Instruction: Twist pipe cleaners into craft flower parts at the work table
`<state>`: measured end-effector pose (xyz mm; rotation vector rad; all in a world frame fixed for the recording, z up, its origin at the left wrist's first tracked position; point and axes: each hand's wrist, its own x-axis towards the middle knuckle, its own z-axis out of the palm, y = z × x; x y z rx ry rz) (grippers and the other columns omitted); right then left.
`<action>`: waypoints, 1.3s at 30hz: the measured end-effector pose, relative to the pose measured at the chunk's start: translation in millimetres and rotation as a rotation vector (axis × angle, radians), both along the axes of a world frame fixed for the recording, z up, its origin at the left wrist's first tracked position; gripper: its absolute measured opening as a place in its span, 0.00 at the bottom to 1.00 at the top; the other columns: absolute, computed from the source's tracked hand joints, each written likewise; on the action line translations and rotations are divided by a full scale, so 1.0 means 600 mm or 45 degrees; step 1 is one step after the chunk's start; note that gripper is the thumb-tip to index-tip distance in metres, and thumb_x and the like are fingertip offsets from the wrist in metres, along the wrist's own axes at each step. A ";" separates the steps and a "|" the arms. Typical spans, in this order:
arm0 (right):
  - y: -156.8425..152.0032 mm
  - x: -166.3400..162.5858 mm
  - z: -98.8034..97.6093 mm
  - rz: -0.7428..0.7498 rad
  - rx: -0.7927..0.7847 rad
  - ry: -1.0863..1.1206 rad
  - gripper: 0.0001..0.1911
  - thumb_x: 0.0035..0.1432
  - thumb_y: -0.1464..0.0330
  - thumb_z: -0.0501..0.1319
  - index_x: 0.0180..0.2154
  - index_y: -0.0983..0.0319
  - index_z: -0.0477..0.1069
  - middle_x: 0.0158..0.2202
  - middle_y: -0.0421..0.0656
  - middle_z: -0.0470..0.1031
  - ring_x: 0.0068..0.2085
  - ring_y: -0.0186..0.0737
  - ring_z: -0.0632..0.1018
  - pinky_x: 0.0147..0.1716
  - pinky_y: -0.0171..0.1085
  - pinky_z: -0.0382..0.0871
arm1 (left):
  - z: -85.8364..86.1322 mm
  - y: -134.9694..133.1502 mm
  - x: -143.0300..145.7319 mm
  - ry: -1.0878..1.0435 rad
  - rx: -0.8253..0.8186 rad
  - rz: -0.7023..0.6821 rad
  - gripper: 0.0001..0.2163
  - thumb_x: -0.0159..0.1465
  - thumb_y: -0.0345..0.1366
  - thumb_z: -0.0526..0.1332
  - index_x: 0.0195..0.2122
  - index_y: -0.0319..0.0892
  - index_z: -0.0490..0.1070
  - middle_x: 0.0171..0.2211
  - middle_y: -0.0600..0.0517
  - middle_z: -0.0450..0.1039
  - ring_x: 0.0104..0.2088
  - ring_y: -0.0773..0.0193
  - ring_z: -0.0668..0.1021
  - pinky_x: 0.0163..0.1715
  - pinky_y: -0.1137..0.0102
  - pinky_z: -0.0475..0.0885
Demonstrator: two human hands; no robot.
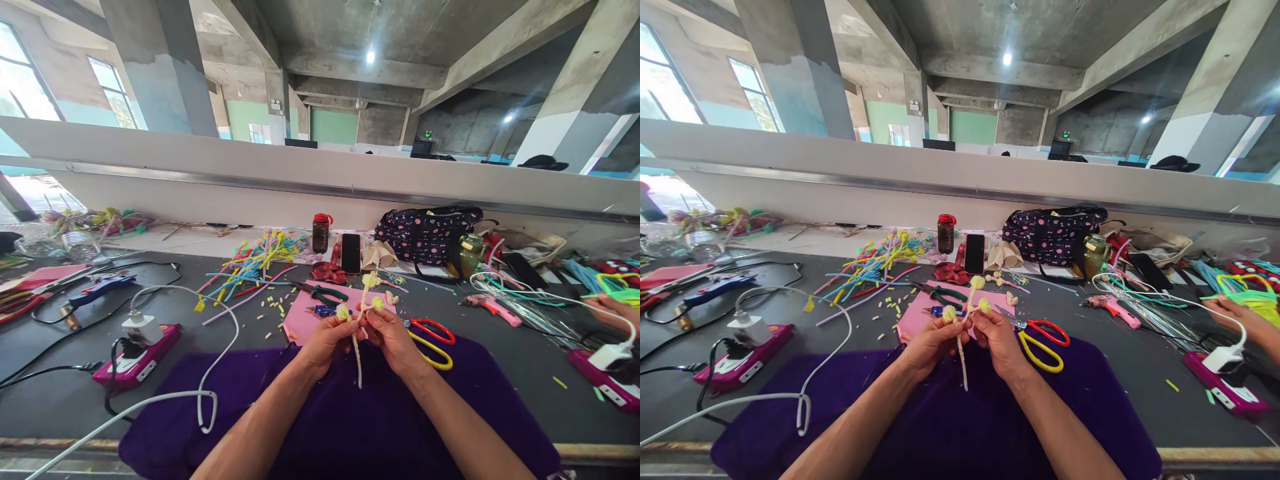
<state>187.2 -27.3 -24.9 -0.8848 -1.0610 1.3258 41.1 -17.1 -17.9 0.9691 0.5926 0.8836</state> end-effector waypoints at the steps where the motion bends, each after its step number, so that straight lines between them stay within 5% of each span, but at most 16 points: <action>1: 0.000 0.001 0.000 0.004 -0.006 0.026 0.14 0.46 0.58 0.62 0.24 0.64 0.70 0.17 0.36 0.62 0.17 0.25 0.55 0.17 0.30 0.44 | 0.000 -0.001 0.000 0.015 0.000 -0.020 0.12 0.53 0.37 0.63 0.35 0.35 0.75 0.24 0.49 0.71 0.21 0.73 0.68 0.19 0.78 0.58; 8: -0.006 -0.002 0.004 0.058 0.000 0.097 0.15 0.47 0.60 0.63 0.34 0.64 0.74 0.19 0.37 0.66 0.18 0.25 0.59 0.17 0.29 0.45 | 0.008 -0.008 -0.002 0.069 -0.004 -0.100 0.11 0.53 0.39 0.62 0.32 0.35 0.74 0.21 0.50 0.71 0.18 0.74 0.67 0.15 0.78 0.53; 18: -0.009 -0.003 0.006 0.000 -0.055 0.124 0.15 0.46 0.60 0.64 0.33 0.64 0.74 0.19 0.38 0.68 0.17 0.25 0.64 0.16 0.27 0.49 | 0.005 -0.007 -0.002 0.111 0.020 -0.128 0.13 0.52 0.40 0.63 0.33 0.35 0.74 0.22 0.49 0.72 0.19 0.72 0.69 0.14 0.78 0.54; 27: -0.010 -0.012 0.007 -0.085 0.021 0.081 0.16 0.46 0.59 0.63 0.33 0.65 0.74 0.19 0.38 0.66 0.18 0.26 0.61 0.16 0.29 0.50 | 0.003 -0.013 0.006 0.281 0.223 0.049 0.12 0.52 0.42 0.63 0.26 0.35 0.73 0.23 0.48 0.72 0.20 0.71 0.68 0.16 0.78 0.57; 32: -0.007 0.001 0.016 -0.150 0.042 0.058 0.15 0.46 0.59 0.62 0.29 0.65 0.73 0.20 0.39 0.68 0.18 0.27 0.61 0.16 0.29 0.50 | 0.013 -0.008 -0.005 0.171 0.175 0.076 0.14 0.52 0.42 0.62 0.36 0.38 0.72 0.30 0.48 0.72 0.28 0.67 0.72 0.19 0.78 0.62; 36: -0.006 0.013 0.020 0.015 -0.107 0.083 0.14 0.45 0.58 0.62 0.24 0.65 0.71 0.18 0.39 0.67 0.17 0.29 0.63 0.15 0.30 0.50 | 0.017 -0.002 -0.014 -0.037 -0.009 0.025 0.17 0.56 0.46 0.58 0.40 0.39 0.71 0.37 0.45 0.71 0.34 0.63 0.73 0.20 0.77 0.65; 39: -0.009 0.012 0.016 0.159 -0.137 -0.019 0.13 0.46 0.59 0.62 0.25 0.65 0.71 0.17 0.38 0.66 0.16 0.27 0.61 0.15 0.30 0.47 | 0.011 0.002 -0.011 -0.058 -0.070 -0.027 0.17 0.55 0.45 0.58 0.39 0.37 0.71 0.33 0.45 0.72 0.29 0.65 0.74 0.19 0.78 0.64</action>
